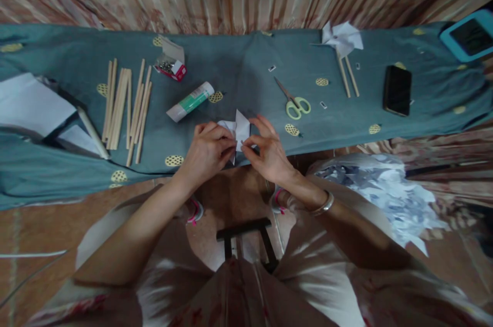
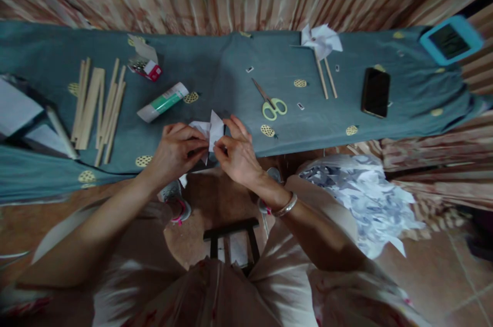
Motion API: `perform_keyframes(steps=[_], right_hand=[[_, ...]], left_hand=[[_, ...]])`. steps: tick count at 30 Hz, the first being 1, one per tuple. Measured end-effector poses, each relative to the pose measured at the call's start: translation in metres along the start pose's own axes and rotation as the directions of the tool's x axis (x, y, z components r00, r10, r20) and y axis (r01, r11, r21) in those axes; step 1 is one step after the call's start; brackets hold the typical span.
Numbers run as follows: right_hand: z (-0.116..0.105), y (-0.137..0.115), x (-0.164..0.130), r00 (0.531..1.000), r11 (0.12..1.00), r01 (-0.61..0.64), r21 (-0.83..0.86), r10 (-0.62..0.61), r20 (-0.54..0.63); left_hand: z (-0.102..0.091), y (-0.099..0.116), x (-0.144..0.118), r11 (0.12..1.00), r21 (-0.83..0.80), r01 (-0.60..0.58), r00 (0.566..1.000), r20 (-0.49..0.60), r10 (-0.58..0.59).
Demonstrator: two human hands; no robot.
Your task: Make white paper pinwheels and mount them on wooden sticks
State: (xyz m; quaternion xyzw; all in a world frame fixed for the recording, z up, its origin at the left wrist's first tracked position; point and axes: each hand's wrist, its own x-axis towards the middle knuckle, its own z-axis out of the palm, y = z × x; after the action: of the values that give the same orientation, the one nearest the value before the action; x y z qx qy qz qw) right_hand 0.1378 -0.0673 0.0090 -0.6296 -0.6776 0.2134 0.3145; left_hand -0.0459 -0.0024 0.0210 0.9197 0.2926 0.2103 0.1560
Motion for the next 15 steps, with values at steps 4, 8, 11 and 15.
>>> perform_keyframes(steps=[4,8,11,15], right_hand=[[0.002,0.001,0.003,1.0,1.0,-0.023,-0.017,0.023,-0.016],[0.002,0.001,0.006,0.998,0.998,-0.047,-0.034,0.046,-0.032],[0.002,0.001,0.008,0.997,0.997,-0.069,-0.032,0.068,-0.039],[0.002,0.0,0.009,0.995,0.996,-0.089,-0.017,0.089,-0.041]], left_hand=[[0.0,0.002,0.0,1.0,0.017,0.008,1.0,0.001,-0.008],[0.001,0.002,-0.002,0.999,0.037,-0.031,0.999,-0.034,0.032],[0.0,0.004,-0.003,0.995,0.08,-0.057,0.997,-0.045,0.06],[-0.005,0.014,-0.006,0.982,0.149,-0.112,0.99,-0.066,0.123]])
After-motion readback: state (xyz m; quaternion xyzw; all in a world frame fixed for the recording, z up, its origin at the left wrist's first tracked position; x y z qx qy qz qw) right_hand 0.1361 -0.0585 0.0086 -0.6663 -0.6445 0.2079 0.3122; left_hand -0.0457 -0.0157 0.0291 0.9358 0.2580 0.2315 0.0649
